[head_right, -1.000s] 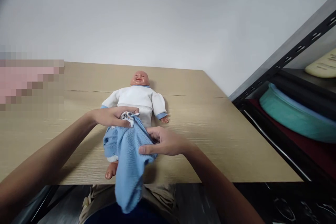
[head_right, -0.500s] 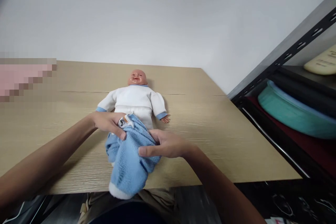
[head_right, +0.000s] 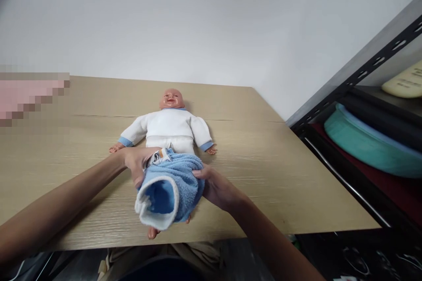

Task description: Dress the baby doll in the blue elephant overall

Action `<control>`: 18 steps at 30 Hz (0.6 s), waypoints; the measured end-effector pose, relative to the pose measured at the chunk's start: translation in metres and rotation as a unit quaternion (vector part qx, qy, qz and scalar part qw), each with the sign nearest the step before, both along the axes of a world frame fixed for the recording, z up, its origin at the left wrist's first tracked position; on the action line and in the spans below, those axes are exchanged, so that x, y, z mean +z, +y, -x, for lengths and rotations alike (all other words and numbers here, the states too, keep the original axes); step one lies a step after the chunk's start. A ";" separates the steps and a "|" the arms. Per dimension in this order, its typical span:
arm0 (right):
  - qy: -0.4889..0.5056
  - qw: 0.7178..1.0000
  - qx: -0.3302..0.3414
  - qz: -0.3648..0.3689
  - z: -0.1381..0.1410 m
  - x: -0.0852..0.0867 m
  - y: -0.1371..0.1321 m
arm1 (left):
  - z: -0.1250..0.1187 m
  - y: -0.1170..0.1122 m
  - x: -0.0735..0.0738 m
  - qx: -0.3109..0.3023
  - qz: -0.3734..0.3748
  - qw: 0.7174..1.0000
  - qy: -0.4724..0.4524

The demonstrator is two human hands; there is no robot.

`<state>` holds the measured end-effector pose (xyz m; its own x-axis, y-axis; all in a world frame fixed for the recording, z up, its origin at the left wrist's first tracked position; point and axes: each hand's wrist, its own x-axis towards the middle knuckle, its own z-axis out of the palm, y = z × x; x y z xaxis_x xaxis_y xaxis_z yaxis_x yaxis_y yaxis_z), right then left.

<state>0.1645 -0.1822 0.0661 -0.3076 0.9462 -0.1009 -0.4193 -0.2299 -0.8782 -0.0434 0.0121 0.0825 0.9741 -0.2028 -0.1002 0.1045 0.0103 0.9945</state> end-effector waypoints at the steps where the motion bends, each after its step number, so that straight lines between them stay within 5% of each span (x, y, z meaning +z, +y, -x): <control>1: -0.003 1.000 -0.003 -0.001 0.001 0.000 0.000 | -0.001 0.000 0.000 0.002 -0.005 1.000 0.003; 8: -0.079 0.996 0.006 -0.050 0.001 -0.006 -0.003 | 0.001 -0.001 -0.009 0.109 -0.032 0.992 -0.049; 14: -0.112 0.991 0.056 -0.037 -0.002 -0.002 -0.004 | -0.001 -0.003 -0.005 0.082 -0.013 0.995 -0.059; 18: -0.035 0.999 0.016 -0.020 -0.001 -0.005 -0.008 | -0.002 -0.007 0.002 0.087 -0.059 0.993 -0.061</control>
